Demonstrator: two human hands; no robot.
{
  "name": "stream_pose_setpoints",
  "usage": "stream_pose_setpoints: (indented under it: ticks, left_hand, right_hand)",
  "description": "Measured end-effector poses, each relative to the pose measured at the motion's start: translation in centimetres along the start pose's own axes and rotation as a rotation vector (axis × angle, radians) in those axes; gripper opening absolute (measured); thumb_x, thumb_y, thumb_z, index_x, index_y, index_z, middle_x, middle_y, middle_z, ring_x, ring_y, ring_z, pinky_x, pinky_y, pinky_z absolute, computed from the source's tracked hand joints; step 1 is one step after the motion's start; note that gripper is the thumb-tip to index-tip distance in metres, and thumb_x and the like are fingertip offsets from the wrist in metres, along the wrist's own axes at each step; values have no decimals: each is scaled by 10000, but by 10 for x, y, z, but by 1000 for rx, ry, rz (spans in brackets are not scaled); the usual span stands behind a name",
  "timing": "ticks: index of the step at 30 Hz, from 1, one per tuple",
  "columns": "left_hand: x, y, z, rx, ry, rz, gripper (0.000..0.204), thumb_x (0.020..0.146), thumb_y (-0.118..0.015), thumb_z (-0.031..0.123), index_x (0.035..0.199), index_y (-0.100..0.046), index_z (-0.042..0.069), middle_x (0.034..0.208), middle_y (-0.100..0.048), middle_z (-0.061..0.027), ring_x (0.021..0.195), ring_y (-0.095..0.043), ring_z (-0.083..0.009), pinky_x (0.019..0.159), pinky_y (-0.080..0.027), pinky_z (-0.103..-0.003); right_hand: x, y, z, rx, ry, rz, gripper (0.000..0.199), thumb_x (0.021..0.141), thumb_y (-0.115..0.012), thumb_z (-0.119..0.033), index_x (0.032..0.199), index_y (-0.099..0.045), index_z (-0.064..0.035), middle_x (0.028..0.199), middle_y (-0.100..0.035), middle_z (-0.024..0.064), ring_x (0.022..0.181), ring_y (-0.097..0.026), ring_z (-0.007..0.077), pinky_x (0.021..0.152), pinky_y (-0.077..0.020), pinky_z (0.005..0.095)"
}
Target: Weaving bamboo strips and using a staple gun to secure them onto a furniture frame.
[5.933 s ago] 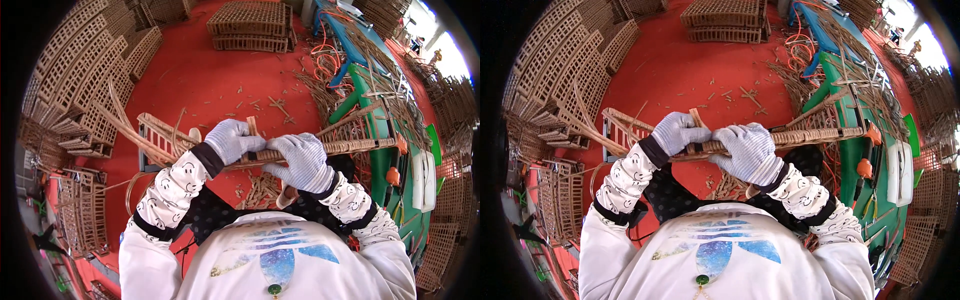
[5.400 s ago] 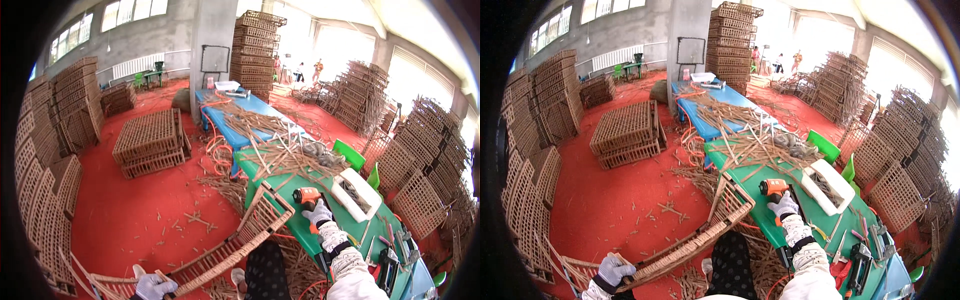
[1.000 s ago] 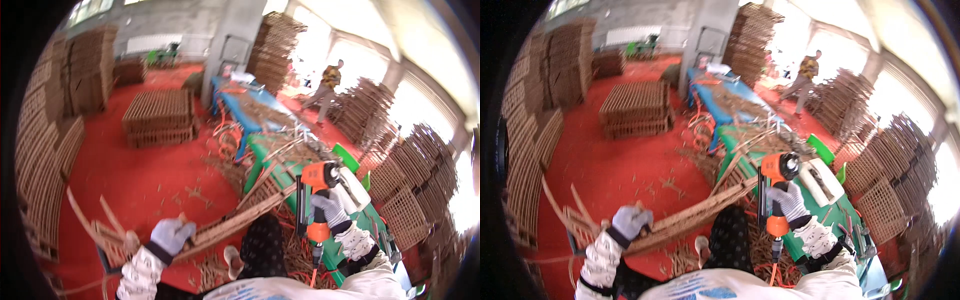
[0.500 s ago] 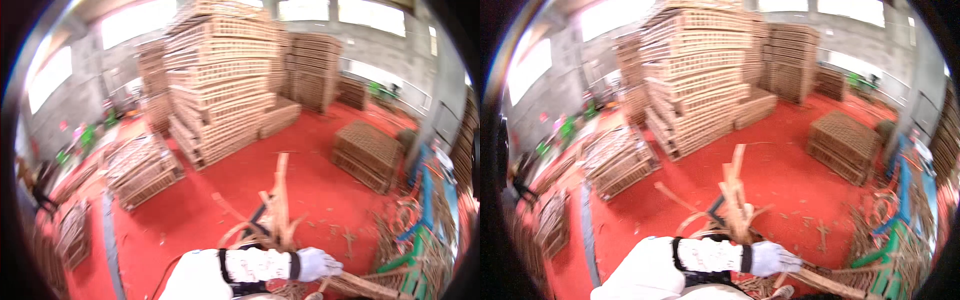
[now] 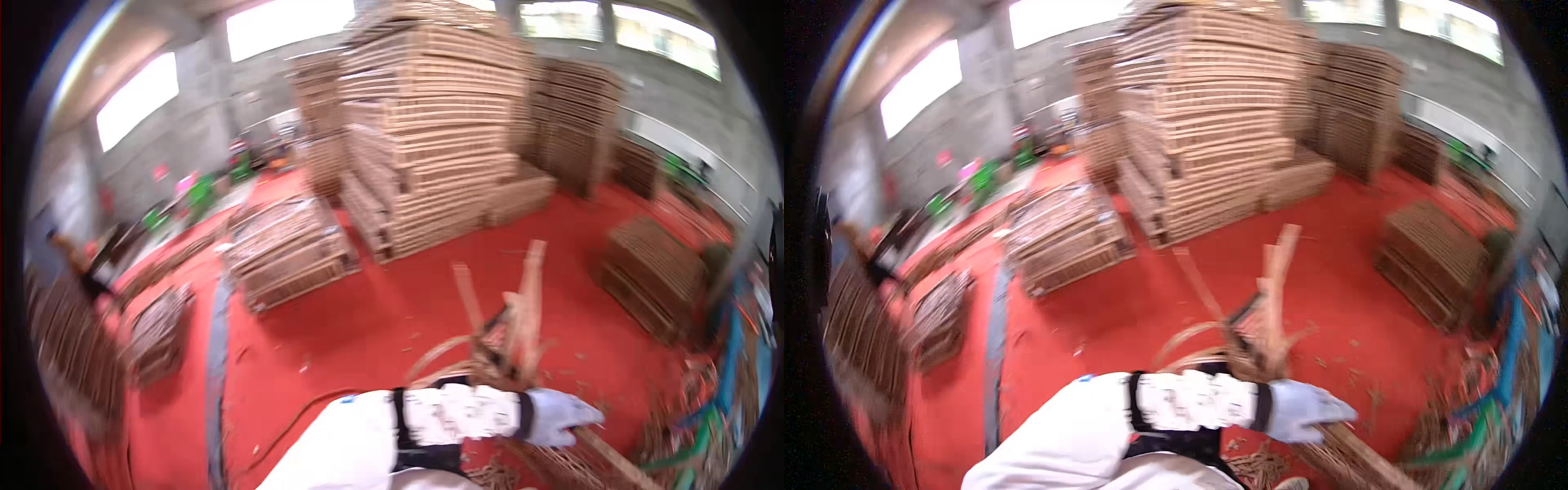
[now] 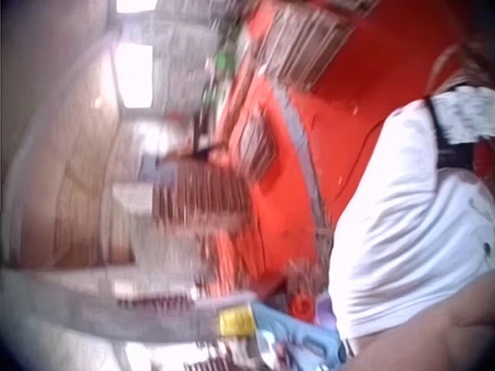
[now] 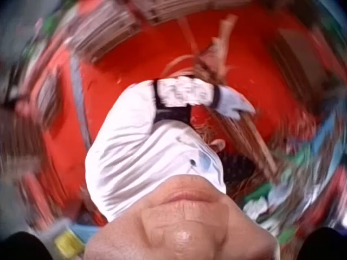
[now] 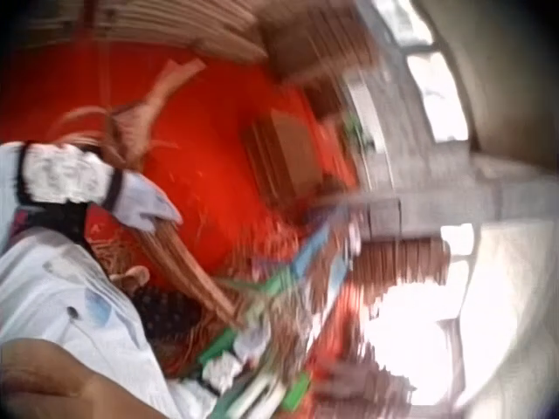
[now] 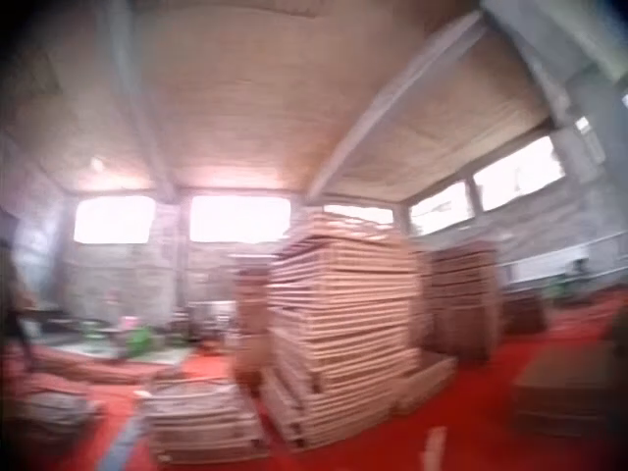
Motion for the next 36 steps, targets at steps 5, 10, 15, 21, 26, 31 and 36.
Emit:
stream_pose_setpoints:
  ticks: [5, 10, 15, 21, 26, 31, 36]
  left_hand:
    - [25, 2, -22, 110, 153, -79, 525, 769, -616, 289, 1208, -470, 41, 1046, -586, -174, 959, -567, -309, 857, -429, -396]
    - [49, 3, -53, 60, 134, 49, 347, 720, -668, 140, 1022, -580, -5, 948, -623, -137, 801, -613, -255, 747, -472, -343]
    - [55, -10, -95, -183, 179, -45, 440, 751, -608, 107, 1155, -496, -25, 1012, -569, -72, 883, -542, -150, 811, -431, -281]
    - [66, -10, -94, -258, 197, -55, 436, 747, -556, 30, 1172, -487, -38, 1100, -551, -106, 980, -523, -163, 885, -398, -291]
    - [67, -4, -84, -186, 182, -47, 369, 731, -547, 53, 1090, -525, -31, 1004, -589, -103, 891, -571, -173, 837, -435, -298]
    - [62, 8, -79, -292, 202, -23, 325, 727, -590, 85, 1044, -557, 21, 900, -599, -58, 836, -574, -139, 775, -450, -273]
    - [55, 4, -76, -671, 239, 21, 148, 842, -585, 141, 948, -614, 42, 834, -610, -4, 764, -550, -72, 734, -445, -228]
  right_hand:
    - [-40, 37, 18, -259, -298, 132, 356, 776, -601, -203, 1093, -557, -48, 1108, -551, 156, 1041, -500, 329, 886, -395, 389]
    - [-95, 104, 58, -450, -541, 280, 331, 774, -588, -184, 1094, -556, -104, 1093, -558, 141, 963, -558, 328, 822, -439, 398]
    - [-275, 192, 130, -674, -1378, 187, 349, 767, -573, -258, 1081, -595, -107, 1023, -615, 147, 934, -586, 317, 834, -453, 377]
    - [-362, 177, 111, -446, -1643, -264, 701, 664, -661, -448, 1242, -478, -95, 1222, -512, 168, 1132, -493, 291, 953, -388, 352]
    - [-376, 151, 131, -516, -1532, -633, 1010, 558, -731, -463, 1323, -291, 30, 1272, -432, 241, 1183, -435, 319, 981, -354, 369]
    - [-432, 179, 220, -401, -1539, -213, 509, 668, -601, -336, 989, -572, 59, 849, -624, 203, 757, -613, 271, 692, -461, 361]
    - [-290, 154, 200, 270, -1137, 206, 432, 776, -564, -140, 1168, -465, 13, 1005, -497, 61, 865, -476, 126, 754, -404, 249]
Point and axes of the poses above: each hand's wrist, its own x-axis towards the middle knuckle, its own y-axis out of the back of the hand, z = x × y, the point moved 9 cm from there along x, towards the middle knuckle
